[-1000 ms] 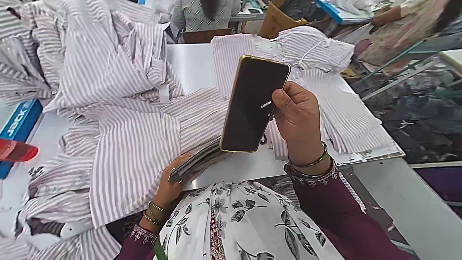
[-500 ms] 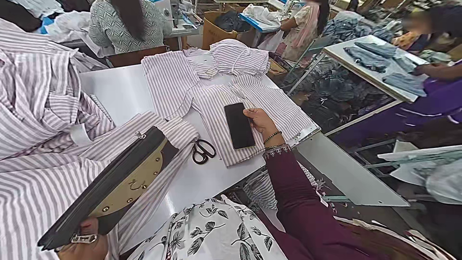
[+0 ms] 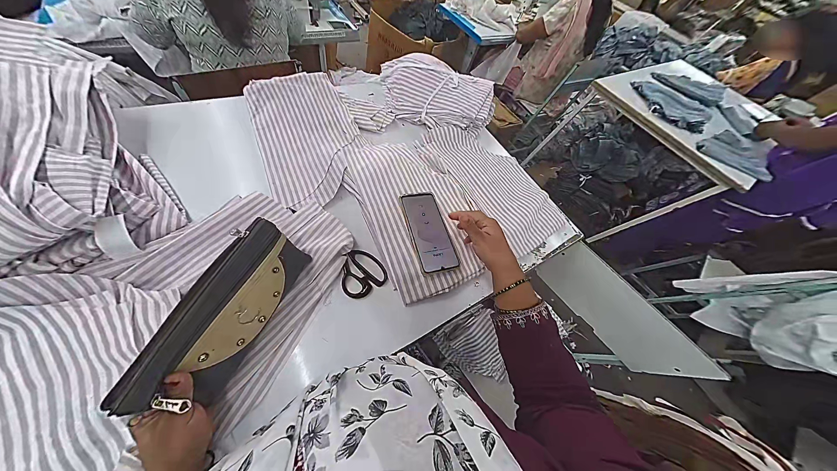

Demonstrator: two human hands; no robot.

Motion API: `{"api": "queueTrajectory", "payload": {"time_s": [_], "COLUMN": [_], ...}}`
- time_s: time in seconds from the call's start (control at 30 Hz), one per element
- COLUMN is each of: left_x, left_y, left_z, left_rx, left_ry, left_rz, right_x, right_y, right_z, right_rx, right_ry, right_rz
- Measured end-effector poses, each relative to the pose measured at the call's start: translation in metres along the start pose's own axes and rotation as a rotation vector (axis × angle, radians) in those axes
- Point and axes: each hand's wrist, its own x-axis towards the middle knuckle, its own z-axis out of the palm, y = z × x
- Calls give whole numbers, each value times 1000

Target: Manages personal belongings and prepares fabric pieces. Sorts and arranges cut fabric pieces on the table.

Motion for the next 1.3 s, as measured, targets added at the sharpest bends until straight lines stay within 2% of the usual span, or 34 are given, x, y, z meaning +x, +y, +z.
{"api": "queueTrajectory", "payload": {"time_s": [0.07,0.13,0.2,0.27,0.47,0.53,0.6,0.67,0.77,0.87,0.93,1.0,1.07,1.17,1.3], "left_x": [1,1,2,2,3,3,2,2,3,3,2,2,2,1,-1], "left_y": [-14,-2,19,24,-9,-2,18,36,31,22,25,28,27,28,34], "left_z": [-8,-2,12,14,-8,-4,8,18,16,12,15,17,17,19,24], "left_rx": [-10,18,64,49,58,36,21,47,45,34,40,46,43,61,102], "left_ry": [-19,-15,-8,-9,-27,-25,-21,-20,-29,-42,-49,-44,-35,-14,30], "left_rz": [19,15,28,30,-17,-15,-43,-50,-30,-9,16,24,19,24,9], "right_x": [-10,-18,-23,-26,-31,-25,-14,2,30,49,52,58,67,71,50], "right_y": [6,8,10,13,12,2,-15,-27,-34,-31,-42,-51,-56,-52,-40], "right_z": [-2,-3,-1,1,4,6,5,2,-10,-10,-2,7,13,19,31], "right_rx": [-10,-38,-49,-58,-93,-167,-342,-579,-936,-1062,-1128,-1146,-1141,-1131,-1106], "right_ry": [-34,-62,-78,-84,-63,-82,-171,-253,-459,-649,-789,-875,-870,-677,-361], "right_rz": [-110,-168,-182,-197,-195,-193,-302,-496,-635,-804,-835,-807,-741,-602,-253]}}
